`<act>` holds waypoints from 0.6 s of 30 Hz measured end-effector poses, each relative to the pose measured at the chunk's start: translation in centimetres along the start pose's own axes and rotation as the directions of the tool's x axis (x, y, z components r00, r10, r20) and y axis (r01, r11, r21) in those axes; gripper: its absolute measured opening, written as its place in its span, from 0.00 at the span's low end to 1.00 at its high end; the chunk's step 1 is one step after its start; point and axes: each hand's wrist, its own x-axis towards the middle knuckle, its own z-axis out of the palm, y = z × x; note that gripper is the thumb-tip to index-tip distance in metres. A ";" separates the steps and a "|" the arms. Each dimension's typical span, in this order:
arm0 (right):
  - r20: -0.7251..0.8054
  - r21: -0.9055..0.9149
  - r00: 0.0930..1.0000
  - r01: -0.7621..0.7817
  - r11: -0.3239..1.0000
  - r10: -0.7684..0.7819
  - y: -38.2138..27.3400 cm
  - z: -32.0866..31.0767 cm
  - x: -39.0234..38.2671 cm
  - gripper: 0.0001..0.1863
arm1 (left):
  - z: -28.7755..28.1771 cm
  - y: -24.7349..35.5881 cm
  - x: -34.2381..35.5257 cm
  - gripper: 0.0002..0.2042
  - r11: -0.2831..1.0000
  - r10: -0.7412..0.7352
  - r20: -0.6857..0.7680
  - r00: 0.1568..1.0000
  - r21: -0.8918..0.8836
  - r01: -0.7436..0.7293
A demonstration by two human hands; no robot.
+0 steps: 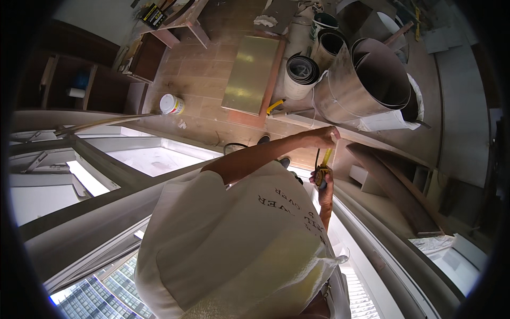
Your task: The person measures a countertop area with a tape measure, then retrieves a rectangular material piece from a bucket. They place the material on the floor, measure it with the tape measure, and mark it with a pencil. The person repeats the measuring process on the material piece.
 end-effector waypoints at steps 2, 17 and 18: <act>0.049 -0.005 0.998 -0.047 0.999 0.048 -0.5 0.5 1.5 0.34 | -3.1 0.8 -1.8 0.21 0.981 0.179 -0.040 0.983 -0.074 -0.181; 0.296 -0.721 0.848 -0.103 0.685 0.439 2.6 8.4 21.7 0.35 | -14.2 0.3 -34.1 0.21 0.996 0.032 -0.988 0.152 0.018 -0.092; 0.321 -0.770 0.838 -0.041 0.637 0.442 3.7 9.4 22.8 0.36 | -14.3 -0.4 -36.0 0.21 0.998 -0.027 -0.995 0.096 -0.033 -0.061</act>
